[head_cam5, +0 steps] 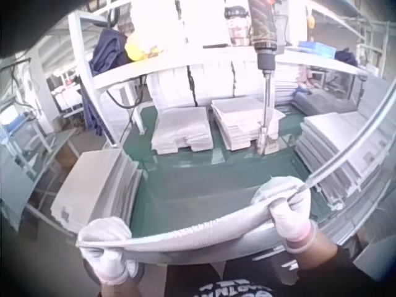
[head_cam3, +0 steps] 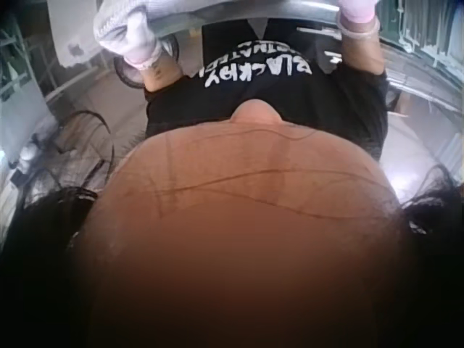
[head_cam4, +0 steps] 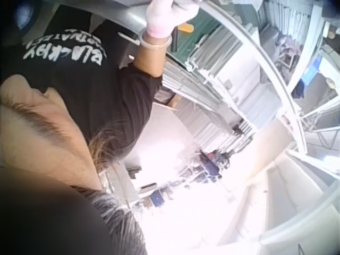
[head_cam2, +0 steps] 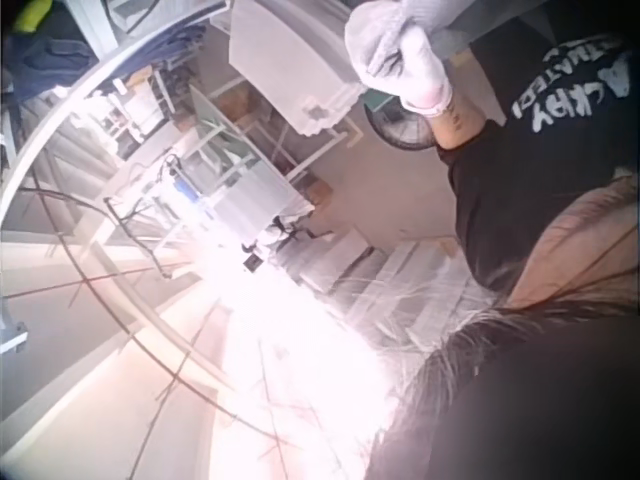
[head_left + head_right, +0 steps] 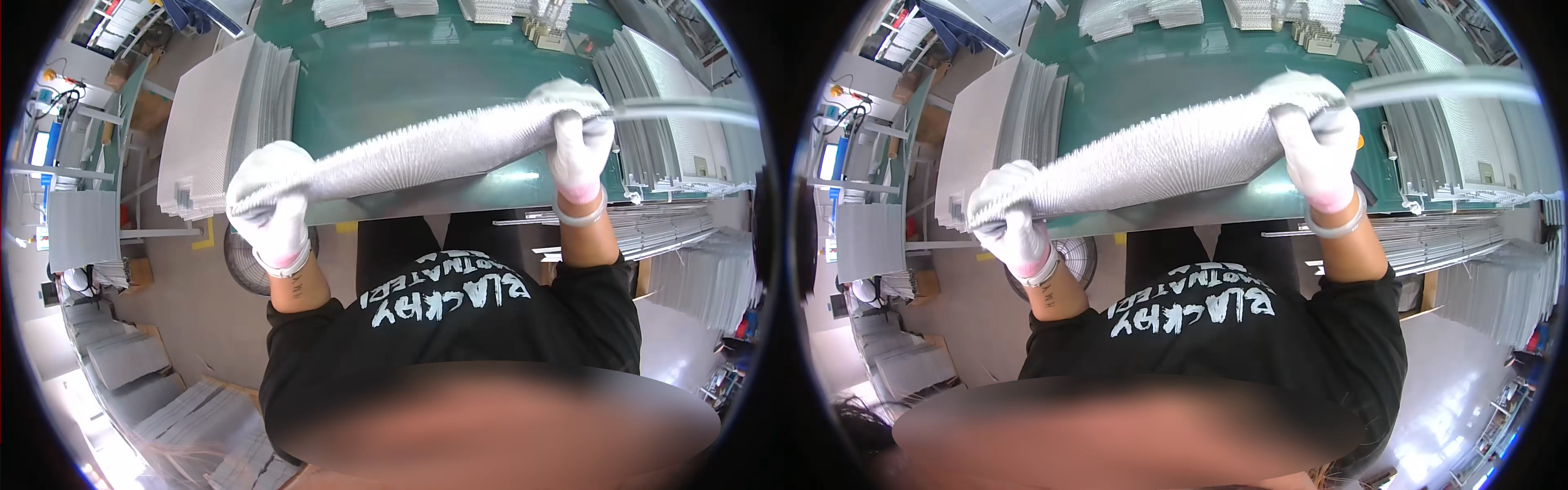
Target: Assembling industrial metal mesh filters using a power drill and plastic frames on a factory workbench.
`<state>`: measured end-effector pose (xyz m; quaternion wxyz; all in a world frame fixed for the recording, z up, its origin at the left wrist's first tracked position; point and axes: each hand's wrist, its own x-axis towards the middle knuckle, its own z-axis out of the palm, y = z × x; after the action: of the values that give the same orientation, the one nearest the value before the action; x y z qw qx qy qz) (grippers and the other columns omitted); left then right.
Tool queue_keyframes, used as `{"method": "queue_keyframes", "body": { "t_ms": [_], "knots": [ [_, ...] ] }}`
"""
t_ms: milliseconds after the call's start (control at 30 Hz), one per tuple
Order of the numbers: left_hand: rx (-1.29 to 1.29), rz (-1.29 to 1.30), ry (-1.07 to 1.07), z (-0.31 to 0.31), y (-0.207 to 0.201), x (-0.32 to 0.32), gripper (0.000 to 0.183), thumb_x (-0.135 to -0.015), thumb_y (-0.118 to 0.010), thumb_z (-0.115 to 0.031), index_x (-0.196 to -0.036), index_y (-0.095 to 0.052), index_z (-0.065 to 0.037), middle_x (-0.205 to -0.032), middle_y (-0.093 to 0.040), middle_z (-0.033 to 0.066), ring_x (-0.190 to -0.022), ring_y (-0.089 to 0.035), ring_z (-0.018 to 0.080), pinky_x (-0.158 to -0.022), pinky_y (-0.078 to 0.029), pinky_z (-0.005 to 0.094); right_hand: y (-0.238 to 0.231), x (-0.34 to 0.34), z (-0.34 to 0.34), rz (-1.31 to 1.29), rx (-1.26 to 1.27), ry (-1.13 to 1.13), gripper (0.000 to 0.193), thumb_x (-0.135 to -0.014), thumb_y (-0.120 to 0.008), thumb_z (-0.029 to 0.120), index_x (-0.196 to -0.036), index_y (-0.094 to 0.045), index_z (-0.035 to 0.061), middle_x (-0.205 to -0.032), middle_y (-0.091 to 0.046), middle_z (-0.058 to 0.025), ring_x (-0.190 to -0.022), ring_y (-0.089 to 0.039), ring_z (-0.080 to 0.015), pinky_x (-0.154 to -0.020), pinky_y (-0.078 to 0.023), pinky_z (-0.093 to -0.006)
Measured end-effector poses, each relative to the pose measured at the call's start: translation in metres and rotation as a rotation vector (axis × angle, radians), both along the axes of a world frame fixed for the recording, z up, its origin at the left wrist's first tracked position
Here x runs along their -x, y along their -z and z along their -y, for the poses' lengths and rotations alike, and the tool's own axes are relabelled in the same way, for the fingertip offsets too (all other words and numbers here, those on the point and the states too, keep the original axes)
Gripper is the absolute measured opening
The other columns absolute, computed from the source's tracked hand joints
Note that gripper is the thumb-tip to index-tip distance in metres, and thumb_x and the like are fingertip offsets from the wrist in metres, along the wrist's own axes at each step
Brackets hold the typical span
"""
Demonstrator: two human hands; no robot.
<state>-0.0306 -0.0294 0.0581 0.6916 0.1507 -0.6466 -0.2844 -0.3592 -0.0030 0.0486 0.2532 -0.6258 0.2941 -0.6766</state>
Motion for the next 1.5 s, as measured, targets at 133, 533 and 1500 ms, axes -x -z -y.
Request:
{"method": "queue_keyframes", "body": {
  "t_ms": [133,533,1500],
  "knots": [
    [0.263,0.22,0.463,0.005,0.01,-0.017,0.029,-0.097,-0.061,-0.03,-0.086,-0.056,-0.003,-0.081,-0.063,0.0095,-0.065,-0.059,0.0208,-0.058,-0.049,0.0317,-0.005,-0.009,-0.031,-0.051,0.106,-0.142,0.023,-0.095,-0.065,0.025,-0.093,-0.061,0.0025,-0.072,-0.061,-0.0104,-0.068,-0.061,-0.0232,-0.059,-0.051,-0.0344],
    [-0.071,1.518,0.506,0.008,0.099,-0.039,0.07,-0.084,-0.067,-0.036,-0.144,-0.044,-0.009,-0.15,-0.04,0.0203,-0.14,-0.035,0.0434,-0.114,-0.03,0.0527,0.021,0.02,-0.066,-0.309,0.245,-0.616,0.05,-0.101,-0.047,0.045,-0.084,-0.063,0.0012,-0.088,-0.069,-0.0156,-0.076,-0.069,-0.0275,-0.062,-0.056,-0.037],
    [-0.688,1.028,-0.47,-0.008,0.15,-0.021,0.04,-0.075,-0.084,-0.023,-0.103,-0.068,0.001,-0.099,-0.069,0.0188,-0.09,-0.068,0.0332,-0.077,-0.053,0.0386,-0.01,0.0,0.001,-0.15,-0.239,0.32,0.027,-0.099,-0.057,0.02,-0.075,-0.053,0.0064,-0.069,-0.046,0.0058,-0.061,-0.036,-0.0047,-0.053,-0.029,-0.0246]
  ]
}}
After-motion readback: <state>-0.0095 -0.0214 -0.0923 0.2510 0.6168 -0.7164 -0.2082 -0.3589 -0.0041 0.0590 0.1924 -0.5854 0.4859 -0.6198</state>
